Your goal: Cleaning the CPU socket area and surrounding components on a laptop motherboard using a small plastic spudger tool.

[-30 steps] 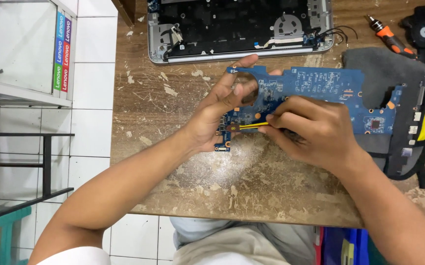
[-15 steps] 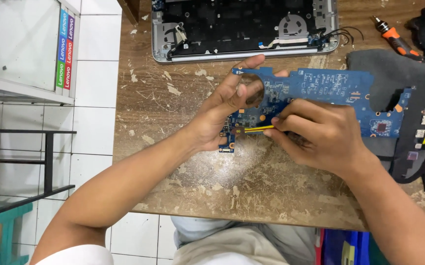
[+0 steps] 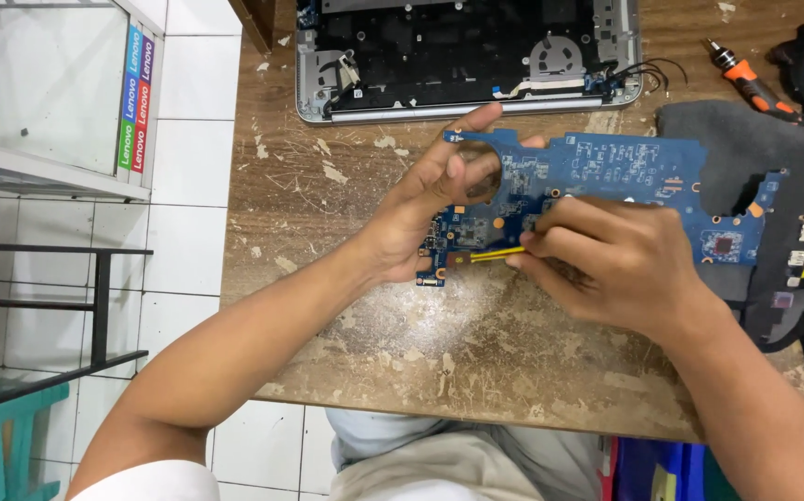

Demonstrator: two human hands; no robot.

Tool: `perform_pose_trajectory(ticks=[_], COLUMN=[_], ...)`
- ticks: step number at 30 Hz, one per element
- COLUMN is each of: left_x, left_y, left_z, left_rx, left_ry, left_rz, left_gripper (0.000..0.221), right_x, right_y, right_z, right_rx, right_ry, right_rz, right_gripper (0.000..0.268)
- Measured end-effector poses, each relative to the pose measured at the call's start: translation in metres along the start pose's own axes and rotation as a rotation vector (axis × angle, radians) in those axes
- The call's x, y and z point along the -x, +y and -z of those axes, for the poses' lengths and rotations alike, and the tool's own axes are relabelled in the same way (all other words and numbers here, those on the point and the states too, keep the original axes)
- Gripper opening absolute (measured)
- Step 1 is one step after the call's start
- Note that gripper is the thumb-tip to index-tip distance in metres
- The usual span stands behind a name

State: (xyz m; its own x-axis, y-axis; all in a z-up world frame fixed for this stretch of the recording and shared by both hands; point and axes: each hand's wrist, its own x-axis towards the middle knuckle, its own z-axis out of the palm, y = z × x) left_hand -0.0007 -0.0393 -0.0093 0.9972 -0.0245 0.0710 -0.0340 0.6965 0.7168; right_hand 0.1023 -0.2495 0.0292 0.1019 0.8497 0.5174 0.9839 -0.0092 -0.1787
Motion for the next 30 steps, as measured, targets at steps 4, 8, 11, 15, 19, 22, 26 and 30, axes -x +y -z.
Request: perform_pose_trajectory(ticks=[4,8,11,15,19,22,26,30], left_x=[-0.002,-0.001,0.0,-0.002,0.0,-0.002,-0.001,-0.004], left_y=[0.005,0.009,0.005,0.009,0.006,0.005,0.0,0.002], left_z=[-0.009,-0.014,-0.007,-0.013,-0.008,-0.004,0.004,0.003], left_rx=[0.073,0.057,-0.029,0.19,-0.048,-0.104,-0.168,-0.057], left_ry=[0.028,0.049,0.032,0.062,0.028,0.034,0.041,-0.006], left_rz=[0.038,0.084,0.016,0.118,0.034,0.008,-0.013,-0.01], left_gripper=[0.079,0.083,0.08,0.088,0.075,0.067,0.061,0.058], right_x=[0.0,0.004,0.001,-0.003,0.0,0.004,0.014,0.013], right_y=[0.001,0.003,0.001,-0.006,-0.004,0.004,0.016,0.022], right_z=[0.0,-0.008,-0.002,0.003,-0.002,0.0,0.002,0.012], right_rx=[-0.122,-0.032,-0.052,-0.123,-0.053,0.0,-0.009,-0.012], right_ry=[0.102,0.104,-0.009,0.039,0.075,0.03,-0.021,-0.047], right_rz=[-0.039,-0.099,-0.034,0.0,-0.025,-0.048,-0.074,-0.098], right_gripper=[0.02,0.021,0.027,0.022,0.021,0.022,0.018,0.02])
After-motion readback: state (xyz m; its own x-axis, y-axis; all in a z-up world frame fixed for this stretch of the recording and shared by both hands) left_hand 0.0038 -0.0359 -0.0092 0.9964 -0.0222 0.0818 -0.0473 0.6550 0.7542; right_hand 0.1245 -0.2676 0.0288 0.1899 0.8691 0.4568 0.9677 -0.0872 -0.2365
